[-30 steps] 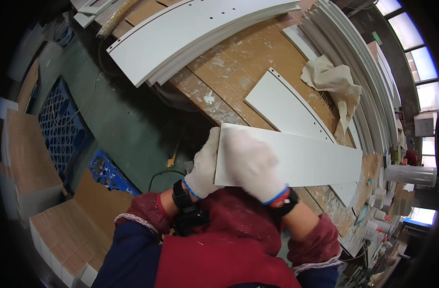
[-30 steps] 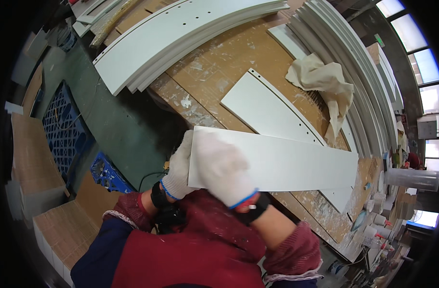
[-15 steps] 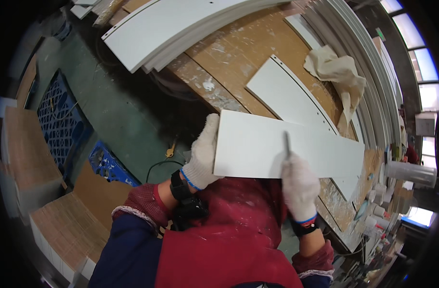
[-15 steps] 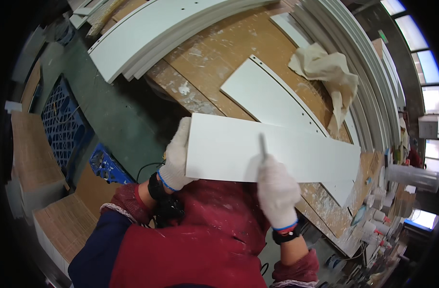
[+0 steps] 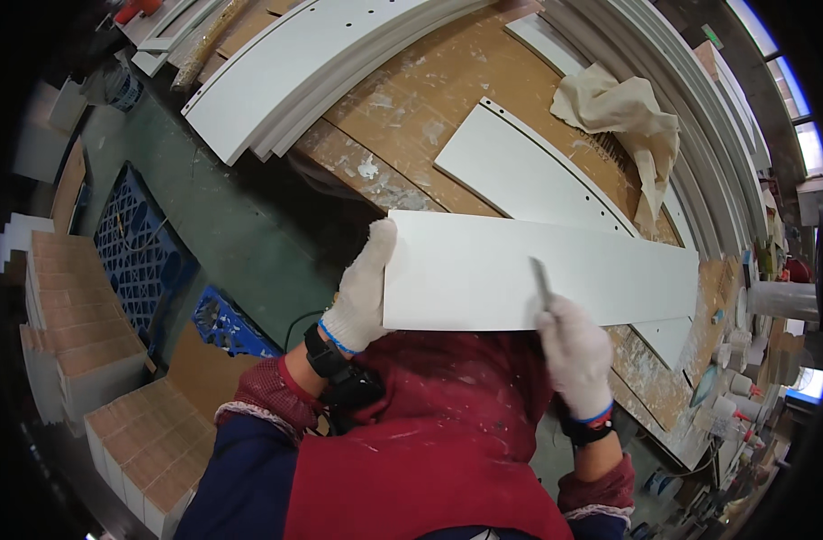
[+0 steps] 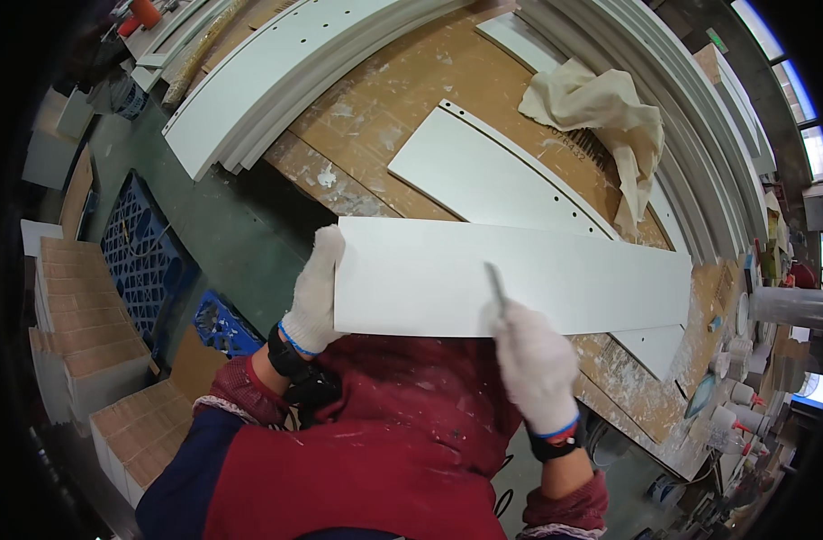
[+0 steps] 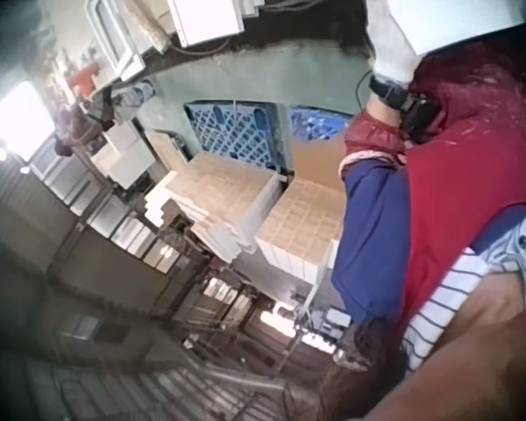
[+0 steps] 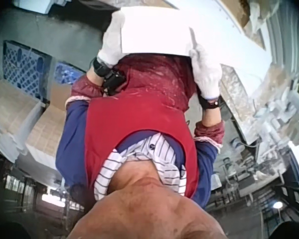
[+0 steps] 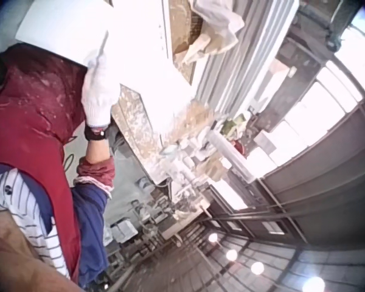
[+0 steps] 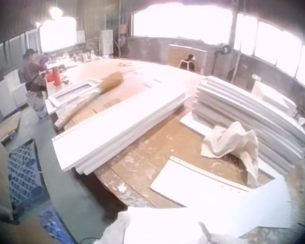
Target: The person uses a metal scraper to remove residue from the edges of white rectangular panels. They hold each panel with one hand and scrape the surface with the other, flipping the panels to treat different sides. The person works on multiple panels sequentially, placing them back on the workbench after scraping.
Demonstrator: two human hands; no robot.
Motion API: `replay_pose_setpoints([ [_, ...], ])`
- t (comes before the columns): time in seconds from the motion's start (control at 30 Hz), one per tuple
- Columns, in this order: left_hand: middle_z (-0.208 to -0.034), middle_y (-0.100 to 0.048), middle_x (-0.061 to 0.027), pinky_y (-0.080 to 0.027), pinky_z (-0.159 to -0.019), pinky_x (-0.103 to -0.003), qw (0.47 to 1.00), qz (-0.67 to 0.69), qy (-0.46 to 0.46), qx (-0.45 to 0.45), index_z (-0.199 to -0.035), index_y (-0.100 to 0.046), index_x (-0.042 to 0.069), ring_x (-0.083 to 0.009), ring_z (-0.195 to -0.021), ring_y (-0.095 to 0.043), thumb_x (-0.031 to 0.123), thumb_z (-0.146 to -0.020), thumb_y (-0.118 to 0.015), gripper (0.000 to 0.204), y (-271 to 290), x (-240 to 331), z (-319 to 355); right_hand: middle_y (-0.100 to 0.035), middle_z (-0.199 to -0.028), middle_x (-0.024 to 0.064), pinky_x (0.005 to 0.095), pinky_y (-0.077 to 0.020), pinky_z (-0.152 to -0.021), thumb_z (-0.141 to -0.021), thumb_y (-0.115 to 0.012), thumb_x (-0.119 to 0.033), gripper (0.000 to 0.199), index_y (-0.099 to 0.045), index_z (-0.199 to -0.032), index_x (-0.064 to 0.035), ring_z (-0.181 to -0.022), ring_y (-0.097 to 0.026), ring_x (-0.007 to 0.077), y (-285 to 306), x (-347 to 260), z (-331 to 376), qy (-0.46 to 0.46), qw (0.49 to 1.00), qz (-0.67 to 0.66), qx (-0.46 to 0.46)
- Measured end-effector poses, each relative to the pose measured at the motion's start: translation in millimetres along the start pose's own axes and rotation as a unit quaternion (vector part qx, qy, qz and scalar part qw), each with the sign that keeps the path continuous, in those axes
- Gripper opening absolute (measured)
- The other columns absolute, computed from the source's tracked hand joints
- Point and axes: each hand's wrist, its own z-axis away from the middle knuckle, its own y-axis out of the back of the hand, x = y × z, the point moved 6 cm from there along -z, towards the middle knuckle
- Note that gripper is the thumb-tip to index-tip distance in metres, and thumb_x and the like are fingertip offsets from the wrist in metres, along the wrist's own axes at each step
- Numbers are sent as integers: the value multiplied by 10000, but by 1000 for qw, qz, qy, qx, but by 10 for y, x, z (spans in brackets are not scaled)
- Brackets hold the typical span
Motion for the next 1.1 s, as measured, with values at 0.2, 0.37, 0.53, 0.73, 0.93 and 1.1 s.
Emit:
replay_pose_setpoints([
  [0.2,-1239,-588,-141,-504,-963,-383,977,-146,6,157,-1310,-475,-29,-250,-1150,-586,238,-1007,-489,404,472,11,65,-648,-852,203,429,-493,-693,-928,-565,-216,216,-621,-1066,-59,-780,-638,355,650,1861,297,-215,973,3,83],
  [0.37,-1269,-557,-175,-538,-912,-403,980,-152,-28,122,-1348,-426,-27,-268,-1098,-610,262,-1014,-466,443,166,18,-49,-646,-916,234,460,-485,-726,-908,-566,-259,235,-614,-1038,-70,-890,-626,399,1472,3271,786,-397,881,223,127],
  [0.53,-1229,-574,-156,-536,-908,-392,970,-212,-42,107,-1329,-441,-16,-267,-1076,-615,279,-1019,-451,428,266,68,-61,-650,-951,223,484,-475,-760,-911,-545,-314,276,-614,-1045,-83,-923,-617,414,1421,2825,572,-277,943,42,181],
  [0.73,-1235,-564,-151,-536,-897,-396,964,-233,-43,117,-1317,-447,-7,-269,-1072,-611,318,-1024,-426,438,259,85,-61,-640,-975,233,496,-468,-789,-907,-547,-308,274,-598,-1064,-89,-932,-611,419,1261,3081,521,-316,939,100,88],
  [0.93,-1243,-558,-155,-531,-904,-423,957,-262,-44,113,-1325,-442,2,-282,-1088,-601,351,-1021,-420,463,190,46,-82,-642,-964,234,496,-464,-802,-906,-542,-304,265,-573,-1022,-67,-935,-601,431,1480,3646,1008,-391,900,108,161],
  [1.1,-1313,-525,-187,-502,-960,-446,976,-207,-9,70,-1370,-398,-22,-307,-1163,-570,337,-1012,-443,508,231,57,-80,-626,-1072,224,465,-447,-877,-910,-530,-296,339,-575,-1142,-53,-1029,-573,410,1345,3650,973,-324,923,112,173],
])
